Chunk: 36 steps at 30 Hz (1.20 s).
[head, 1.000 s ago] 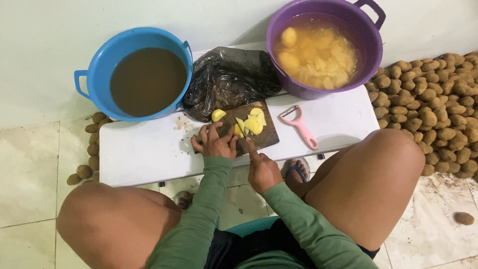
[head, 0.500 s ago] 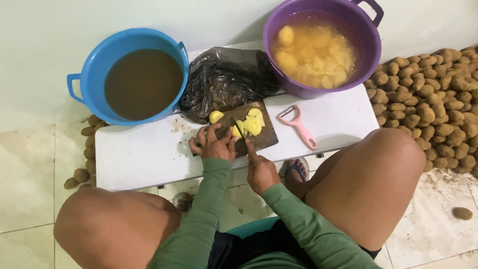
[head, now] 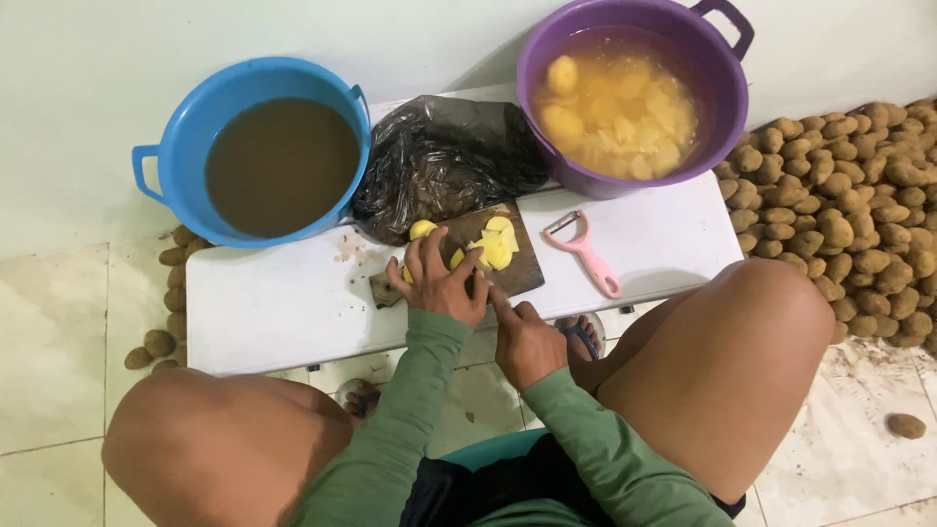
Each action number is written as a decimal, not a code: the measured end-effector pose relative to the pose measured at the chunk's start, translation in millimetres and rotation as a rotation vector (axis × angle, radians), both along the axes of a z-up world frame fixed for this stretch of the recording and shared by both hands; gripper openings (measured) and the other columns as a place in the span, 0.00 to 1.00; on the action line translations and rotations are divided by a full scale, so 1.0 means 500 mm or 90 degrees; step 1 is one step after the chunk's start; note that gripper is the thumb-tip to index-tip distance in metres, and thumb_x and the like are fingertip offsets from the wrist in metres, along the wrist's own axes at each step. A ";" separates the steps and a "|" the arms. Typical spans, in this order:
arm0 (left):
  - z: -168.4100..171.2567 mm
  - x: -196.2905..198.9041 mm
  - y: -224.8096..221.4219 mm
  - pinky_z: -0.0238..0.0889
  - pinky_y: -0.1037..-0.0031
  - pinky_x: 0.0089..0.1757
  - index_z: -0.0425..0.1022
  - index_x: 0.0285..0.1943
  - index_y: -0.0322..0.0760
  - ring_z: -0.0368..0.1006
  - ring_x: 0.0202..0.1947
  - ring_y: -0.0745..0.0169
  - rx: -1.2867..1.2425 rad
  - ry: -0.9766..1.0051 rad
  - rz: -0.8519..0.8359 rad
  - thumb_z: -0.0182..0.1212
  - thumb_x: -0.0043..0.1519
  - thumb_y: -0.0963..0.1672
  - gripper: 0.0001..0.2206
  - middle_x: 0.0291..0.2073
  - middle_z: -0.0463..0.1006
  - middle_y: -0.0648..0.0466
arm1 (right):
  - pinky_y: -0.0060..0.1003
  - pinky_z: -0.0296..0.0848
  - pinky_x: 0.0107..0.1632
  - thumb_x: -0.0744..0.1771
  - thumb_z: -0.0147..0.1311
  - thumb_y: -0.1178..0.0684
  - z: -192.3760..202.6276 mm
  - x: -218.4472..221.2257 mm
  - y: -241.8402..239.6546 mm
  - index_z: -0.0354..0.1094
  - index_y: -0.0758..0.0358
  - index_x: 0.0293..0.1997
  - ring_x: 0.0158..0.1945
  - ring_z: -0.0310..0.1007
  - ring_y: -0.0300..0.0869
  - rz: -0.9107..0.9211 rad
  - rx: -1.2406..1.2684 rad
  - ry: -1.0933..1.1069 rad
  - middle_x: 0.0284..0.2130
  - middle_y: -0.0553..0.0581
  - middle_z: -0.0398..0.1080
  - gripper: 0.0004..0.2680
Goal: A person is peeling raw potatoes with a hand peeler and then slicing them into pieces with a knife on a wooden board, placing the results into a bucket of water.
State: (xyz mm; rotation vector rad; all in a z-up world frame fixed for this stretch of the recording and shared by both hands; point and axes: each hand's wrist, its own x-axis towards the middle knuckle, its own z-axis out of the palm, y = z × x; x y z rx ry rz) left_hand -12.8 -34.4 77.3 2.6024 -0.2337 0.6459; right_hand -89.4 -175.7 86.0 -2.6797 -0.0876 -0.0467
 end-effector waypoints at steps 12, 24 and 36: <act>-0.033 0.026 0.037 0.36 0.37 0.58 0.73 0.66 0.58 0.48 0.69 0.43 -0.003 0.101 -0.018 0.53 0.63 0.50 0.21 0.67 0.59 0.53 | 0.63 0.77 0.29 0.71 0.40 0.53 0.009 0.004 -0.026 0.48 0.38 0.77 0.29 0.77 0.64 -0.022 0.094 0.017 0.33 0.60 0.71 0.22; -0.086 0.014 0.070 0.47 0.49 0.51 0.81 0.54 0.56 0.60 0.52 0.55 0.019 0.103 0.018 0.63 0.63 0.52 0.13 0.47 0.67 0.61 | 0.58 0.83 0.37 0.71 0.40 0.57 0.011 -0.001 -0.006 0.52 0.49 0.76 0.38 0.81 0.63 0.023 0.285 0.046 0.37 0.70 0.79 0.21; -0.097 0.010 0.053 0.43 0.54 0.54 0.81 0.52 0.68 0.58 0.52 0.65 0.063 0.123 0.046 0.49 0.70 0.56 0.13 0.43 0.76 0.71 | 0.59 0.80 0.29 0.71 0.36 0.56 -0.050 0.002 0.017 0.40 0.46 0.80 0.27 0.77 0.60 0.059 0.142 0.054 0.32 0.66 0.74 0.24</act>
